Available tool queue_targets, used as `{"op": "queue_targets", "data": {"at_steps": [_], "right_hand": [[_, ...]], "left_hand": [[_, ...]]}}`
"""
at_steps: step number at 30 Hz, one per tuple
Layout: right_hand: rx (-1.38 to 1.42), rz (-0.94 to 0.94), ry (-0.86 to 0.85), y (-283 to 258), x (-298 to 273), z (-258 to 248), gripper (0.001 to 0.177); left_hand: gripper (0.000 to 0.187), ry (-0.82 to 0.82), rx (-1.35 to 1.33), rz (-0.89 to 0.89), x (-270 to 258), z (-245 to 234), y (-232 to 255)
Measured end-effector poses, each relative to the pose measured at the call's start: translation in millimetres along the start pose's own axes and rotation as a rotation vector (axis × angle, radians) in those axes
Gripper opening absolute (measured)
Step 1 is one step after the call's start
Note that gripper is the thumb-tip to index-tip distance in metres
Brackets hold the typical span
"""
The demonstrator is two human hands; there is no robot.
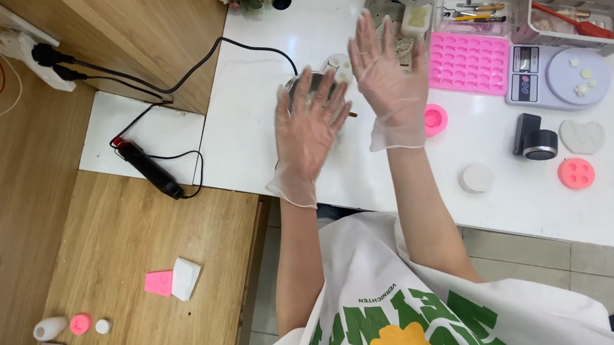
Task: Melting wax chunks in a small pot on a heating plate and using a heat gun to assist.
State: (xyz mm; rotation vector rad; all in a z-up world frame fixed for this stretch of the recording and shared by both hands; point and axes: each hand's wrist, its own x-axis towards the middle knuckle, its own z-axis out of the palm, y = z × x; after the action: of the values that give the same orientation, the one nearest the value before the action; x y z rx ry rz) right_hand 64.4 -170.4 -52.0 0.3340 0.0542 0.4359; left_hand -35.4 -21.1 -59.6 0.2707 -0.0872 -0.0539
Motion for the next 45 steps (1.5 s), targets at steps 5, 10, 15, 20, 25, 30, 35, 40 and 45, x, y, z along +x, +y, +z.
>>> {"op": "queue_targets", "data": {"at_steps": [5,10,15,20,25,30,35,40,45], "right_hand": [[0.139,0.088,-0.051,20.5,-4.5,-2.8,0.062],[-0.032,-0.015,-0.039,-0.2,-9.0,-2.2,0.058],[-0.207,-0.262,0.111,-19.8,-9.4,-6.3,0.043],[-0.231,-0.278,0.107,-6.9,-7.2,-13.7,0.045],[-0.273,-0.266,0.062,-14.8,-9.7,-19.1,0.040],[-0.202,-0.332,0.136,-12.9,-0.3,-26.8,0.048],[-0.311,-0.362,0.174,-12.1,2.3,-41.2,0.046],[-1.143,-0.508,0.421,-11.5,-0.4,-48.2,0.048],[-2.509,-0.072,0.772,-13.4,-7.2,-70.7,0.068]], "left_hand": [[0.065,0.151,0.326,-0.155,2.5,14.9,-39.0],[0.111,0.259,0.960,-0.250,-16.0,35.5,-30.3],[0.058,0.090,2.070,-0.327,-61.2,71.7,1.4],[0.043,0.071,2.251,0.278,-70.8,58.1,-38.1],[0.016,0.025,2.514,0.560,-66.9,49.1,-50.1],[0.026,-0.034,2.700,0.688,-57.1,7.4,-62.7],[0.015,-0.071,2.583,0.642,-61.0,17.4,-65.3],[0.023,-0.145,2.562,0.556,-69.9,11.7,-76.2],[0.015,-0.082,2.542,0.107,-72.9,-34.8,-65.1]]}}
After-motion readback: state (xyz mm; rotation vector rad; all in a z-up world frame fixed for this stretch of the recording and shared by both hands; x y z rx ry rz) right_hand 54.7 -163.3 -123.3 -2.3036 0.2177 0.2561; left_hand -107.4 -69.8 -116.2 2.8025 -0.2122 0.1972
